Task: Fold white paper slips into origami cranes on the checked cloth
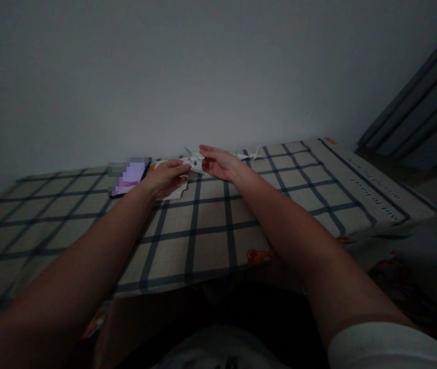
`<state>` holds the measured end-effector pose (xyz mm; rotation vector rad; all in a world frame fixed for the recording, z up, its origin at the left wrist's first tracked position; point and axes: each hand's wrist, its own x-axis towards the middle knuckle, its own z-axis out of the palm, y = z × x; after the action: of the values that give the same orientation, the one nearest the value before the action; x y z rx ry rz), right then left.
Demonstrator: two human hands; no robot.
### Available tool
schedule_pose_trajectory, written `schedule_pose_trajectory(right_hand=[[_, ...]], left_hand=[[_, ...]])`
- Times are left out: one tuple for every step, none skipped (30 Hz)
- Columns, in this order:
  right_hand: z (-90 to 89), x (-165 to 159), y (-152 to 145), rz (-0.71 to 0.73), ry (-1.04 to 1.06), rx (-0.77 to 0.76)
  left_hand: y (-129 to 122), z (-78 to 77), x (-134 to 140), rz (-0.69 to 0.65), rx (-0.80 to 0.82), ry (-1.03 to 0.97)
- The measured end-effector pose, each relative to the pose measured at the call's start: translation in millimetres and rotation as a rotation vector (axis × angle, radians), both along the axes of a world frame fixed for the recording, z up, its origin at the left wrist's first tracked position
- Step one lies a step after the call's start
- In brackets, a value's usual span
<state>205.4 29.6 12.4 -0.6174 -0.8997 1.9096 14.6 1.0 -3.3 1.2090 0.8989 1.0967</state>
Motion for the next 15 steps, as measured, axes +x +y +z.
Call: schedule_pose_trajectory(right_hand=[[0.2, -1, -1, 0.009, 0.009, 0.0], [0.4, -2, -1, 0.019, 0.015, 0.0], [0.6, -3, -2, 0.028, 0.016, 0.0], [0.8, -4, -3, 0.032, 0.016, -0.001], [1.0, -4, -4, 0.029, 0.015, -0.002], [1.3, -5, -4, 0.022, 0.012, -0.006], [1.6, -4, -5, 0.016, 0.012, -0.009], [1.9, -4, -5, 0.009, 0.015, -0.011], [2.0, -2, -5, 0.002, 0.02, -0.012], [2.1, -1, -4, -0.004, 0.027, -0.012], [2.0, 1, -3, -0.007, 0.033, -0.016], [1.6, 3, -2, -0.012, 0.036, -0.021], [1.0, 5, -1, -0.017, 0.032, -0.031], [0.2, 7, 0, -0.023, 0.019, -0.042], [-0.9, 9, 2, -0.035, 0.002, -0.05]], left_hand=[[0, -0.6, 0, -0.014, -0.006, -0.012], [1, -1.0, -1, -0.024, -0.01, -0.021], [1, -1.3, -1, -0.027, -0.011, -0.03], [0, -1.3, -2, -0.024, -0.01, -0.042], [0, -1.2, -2, -0.017, -0.012, -0.053], [0, -0.7, -2, -0.009, -0.018, -0.064], [-1, -0.1, -2, -0.003, -0.025, -0.077], [-1, 0.6, -2, -0.002, -0.034, -0.092], [-1, 1.5, -2, -0.005, -0.042, -0.111], [-2, 2.4, -2, -0.012, -0.048, -0.135], [-1, 3.3, -2, -0.018, -0.052, -0.165], [-1, 4.0, -3, -0.019, -0.056, -0.193], [0, 4.6, -3, -0.01, -0.06, -0.216], [1, 4.9, -4, 0.009, -0.069, -0.228], [2, 5.0, -4, 0.032, -0.083, -0.227]])
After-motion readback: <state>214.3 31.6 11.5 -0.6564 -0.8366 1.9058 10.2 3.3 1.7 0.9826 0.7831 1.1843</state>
